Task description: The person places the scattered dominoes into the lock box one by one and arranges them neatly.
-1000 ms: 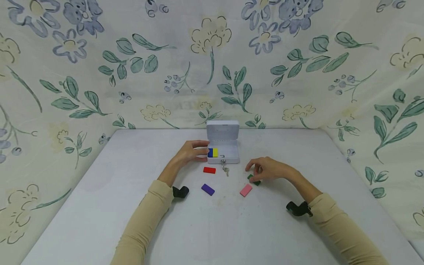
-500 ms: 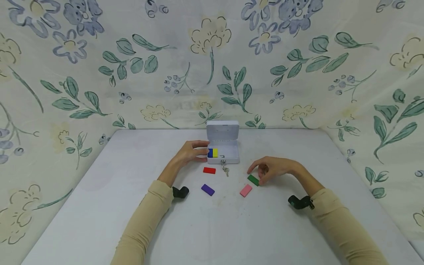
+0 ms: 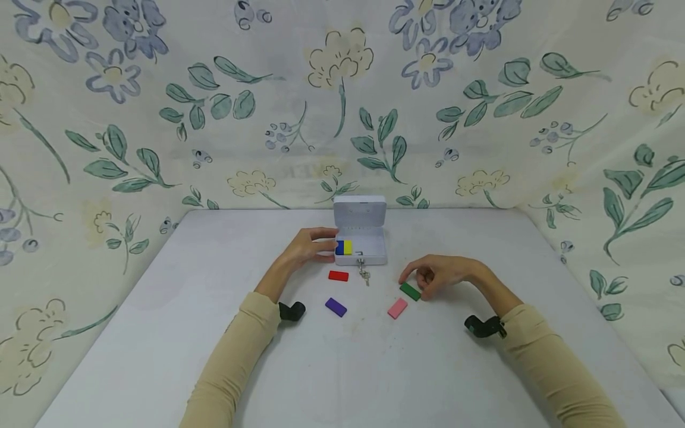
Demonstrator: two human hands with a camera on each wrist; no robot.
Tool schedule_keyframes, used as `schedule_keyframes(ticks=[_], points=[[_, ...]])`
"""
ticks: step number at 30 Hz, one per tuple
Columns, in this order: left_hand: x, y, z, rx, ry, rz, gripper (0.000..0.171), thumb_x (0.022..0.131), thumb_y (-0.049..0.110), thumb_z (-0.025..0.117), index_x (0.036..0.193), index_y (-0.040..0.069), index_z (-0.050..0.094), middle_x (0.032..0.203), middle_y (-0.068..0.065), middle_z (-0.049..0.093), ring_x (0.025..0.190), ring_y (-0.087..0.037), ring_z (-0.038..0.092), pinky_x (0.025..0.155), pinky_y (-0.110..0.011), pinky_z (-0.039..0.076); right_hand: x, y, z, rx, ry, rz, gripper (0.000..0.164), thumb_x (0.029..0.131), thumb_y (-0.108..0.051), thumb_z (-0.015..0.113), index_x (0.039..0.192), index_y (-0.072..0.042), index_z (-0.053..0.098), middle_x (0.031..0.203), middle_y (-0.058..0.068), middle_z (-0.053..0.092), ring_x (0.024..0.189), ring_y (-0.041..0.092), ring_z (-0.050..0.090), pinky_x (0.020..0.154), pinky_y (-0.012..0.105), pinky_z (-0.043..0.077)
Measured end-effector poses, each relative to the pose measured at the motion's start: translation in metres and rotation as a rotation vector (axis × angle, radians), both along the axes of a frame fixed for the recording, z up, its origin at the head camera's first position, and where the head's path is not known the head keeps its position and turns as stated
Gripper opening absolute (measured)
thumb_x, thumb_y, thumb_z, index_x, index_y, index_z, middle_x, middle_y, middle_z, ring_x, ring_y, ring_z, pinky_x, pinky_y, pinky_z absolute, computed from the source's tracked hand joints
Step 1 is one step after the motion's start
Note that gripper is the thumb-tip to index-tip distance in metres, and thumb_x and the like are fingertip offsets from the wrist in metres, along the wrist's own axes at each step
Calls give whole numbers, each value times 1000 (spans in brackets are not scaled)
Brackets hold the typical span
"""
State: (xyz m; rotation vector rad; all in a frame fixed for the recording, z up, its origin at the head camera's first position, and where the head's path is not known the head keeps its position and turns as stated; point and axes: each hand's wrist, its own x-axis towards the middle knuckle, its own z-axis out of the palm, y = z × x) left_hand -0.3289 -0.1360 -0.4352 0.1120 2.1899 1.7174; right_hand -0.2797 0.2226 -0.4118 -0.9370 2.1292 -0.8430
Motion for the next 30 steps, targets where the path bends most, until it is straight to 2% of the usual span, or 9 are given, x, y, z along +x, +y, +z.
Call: schedule_keyframes(ticks=[16,21,30], points=[[-1,0,-1,11,-3,1,49,90,13,71,137,14,58,144,-9,52,120,-33,62,81,-37,62,-7,5,-10,-33,-12,11,45,81,-4,77,124,-13,64,76,0,53,65,8,46,59,16,40],[0,0,0,21,-7,2,48,90,13,70,137,13,58,145,-10,52,120,-33,61,82,-38,62,-7,6,-9,-43,-15,11,45,81,-7,77,124,-10,63,75,0,53,65,7,46,59,16,41],[2,-1,-1,37,-28,21,46,91,12,69,136,14,58,145,-9,51,121,-32,61,82,-38,62,-6,1,-10,-25,20,-27,45,81,-9,79,123,-11,64,75,1,54,65,8,46,59,16,40]])
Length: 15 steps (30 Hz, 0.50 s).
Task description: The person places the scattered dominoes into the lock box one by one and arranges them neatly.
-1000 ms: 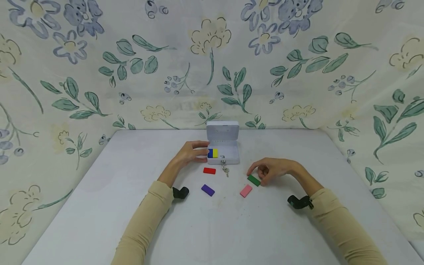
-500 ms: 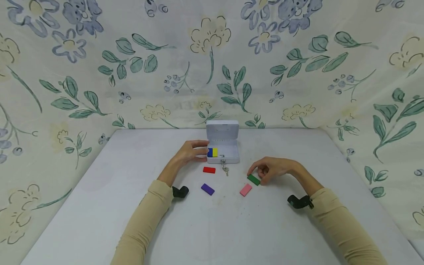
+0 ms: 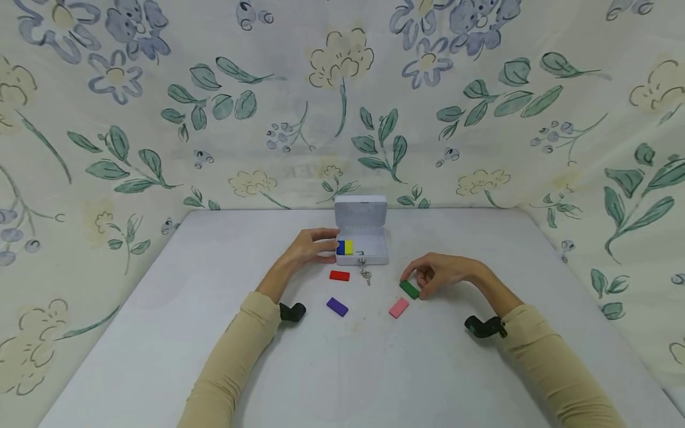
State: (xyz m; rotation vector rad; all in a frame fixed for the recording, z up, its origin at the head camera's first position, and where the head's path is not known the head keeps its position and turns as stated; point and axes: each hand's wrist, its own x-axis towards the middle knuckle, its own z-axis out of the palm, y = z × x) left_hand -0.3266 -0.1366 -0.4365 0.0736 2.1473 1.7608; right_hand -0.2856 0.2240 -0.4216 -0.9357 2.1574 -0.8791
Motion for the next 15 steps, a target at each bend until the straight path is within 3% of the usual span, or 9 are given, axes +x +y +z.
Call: schedule_keyframes(ticks=[6,15], points=[[2,-4,-3,12,-5,2,45,92,10,67,136,14,58,145,-9,51,120,-33,61,83,-38,61,-3,-3,-2,-24,49,-24,45,82,-10,78,124,-8,63,76,2,56,67,9,48,61,17,42],[-1,-1,1,33,-18,-13,47,92,10,68,138,13,57,146,-9,51,121,-33,60,85,-39,61,-10,-4,10,-30,156,-132,48,82,-14,79,126,-6,62,78,4,57,70,13,50,61,19,43]])
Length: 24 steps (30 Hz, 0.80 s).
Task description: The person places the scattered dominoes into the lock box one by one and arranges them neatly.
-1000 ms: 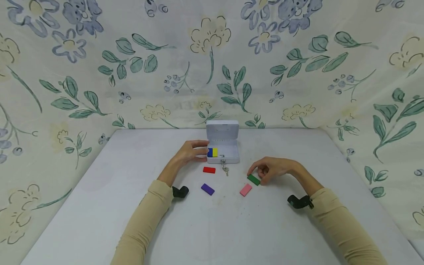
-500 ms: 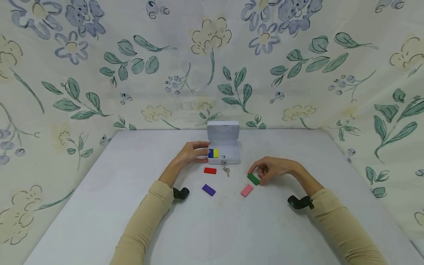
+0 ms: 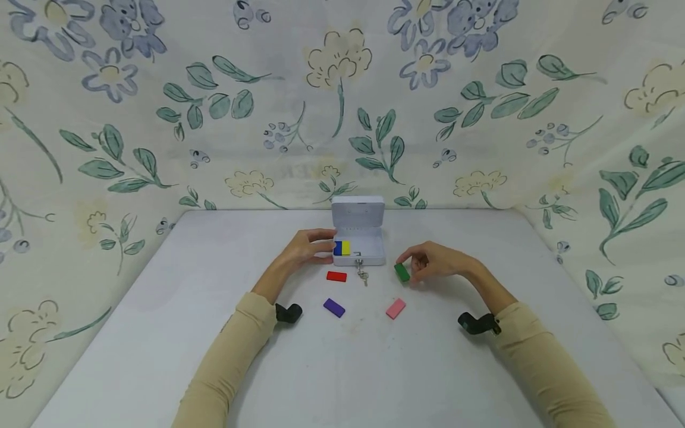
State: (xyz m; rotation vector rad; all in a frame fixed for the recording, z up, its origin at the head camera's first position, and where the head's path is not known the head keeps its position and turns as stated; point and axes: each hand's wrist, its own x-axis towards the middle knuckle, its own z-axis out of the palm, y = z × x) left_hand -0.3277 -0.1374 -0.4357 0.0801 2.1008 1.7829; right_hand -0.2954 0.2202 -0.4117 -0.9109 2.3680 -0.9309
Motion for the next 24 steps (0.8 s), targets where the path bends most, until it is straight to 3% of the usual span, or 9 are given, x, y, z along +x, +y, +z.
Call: schedule_keyframes(ticks=[6,24], points=[[-1,-1,3,-6,3,20,46,91,12,69,136,14,58,146,-8,50,122,-33,60,85,-40,61,-7,-9,13,-49,35,-75,48,83,-14,78,127,-7,62,78,7,56,69,15,49,59,20,42],[1,3,0,-12,-18,31,46,90,12,70,135,16,60,144,-9,53,122,-34,60,84,-40,61,-14,-28,23,-69,100,-128,49,83,-17,79,128,-8,61,82,5,57,74,18,51,61,21,43]])
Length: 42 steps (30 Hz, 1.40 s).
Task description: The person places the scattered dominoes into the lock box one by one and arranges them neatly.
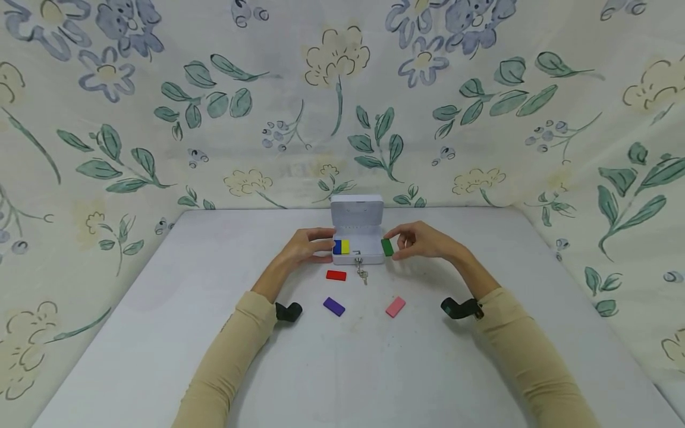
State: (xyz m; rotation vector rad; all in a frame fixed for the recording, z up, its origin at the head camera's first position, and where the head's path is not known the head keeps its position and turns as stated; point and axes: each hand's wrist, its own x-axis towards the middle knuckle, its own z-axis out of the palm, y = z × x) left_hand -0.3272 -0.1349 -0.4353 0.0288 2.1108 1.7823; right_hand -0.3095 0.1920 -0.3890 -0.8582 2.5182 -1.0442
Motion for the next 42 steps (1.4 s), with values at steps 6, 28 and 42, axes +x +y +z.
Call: schedule_keyframes(ticks=[6,28,42], points=[[0,1,1,1,6,0,46,90,13,71,134,16,60,144,-9,53,122,-33,60,84,-40,61,-2,-5,4,-7,24,-1,50,83,-17,79,128,-5,62,83,8,58,73,18,51,61,21,43],[-1,-1,2,-2,-6,12,45,90,12,70,134,16,60,144,-8,53,122,-32,60,82,-39,61,-19,-25,3,-7,10,-31,51,83,-21,79,129,-6,62,86,9,61,77,21,51,63,23,44],[0,-1,-3,4,1,15,47,90,13,71,135,16,60,143,-9,54,123,-34,60,82,-39,62,-26,-35,-4,-23,-12,-47,48,84,-16,77,128,-5,62,84,6,60,76,19,52,63,23,44]])
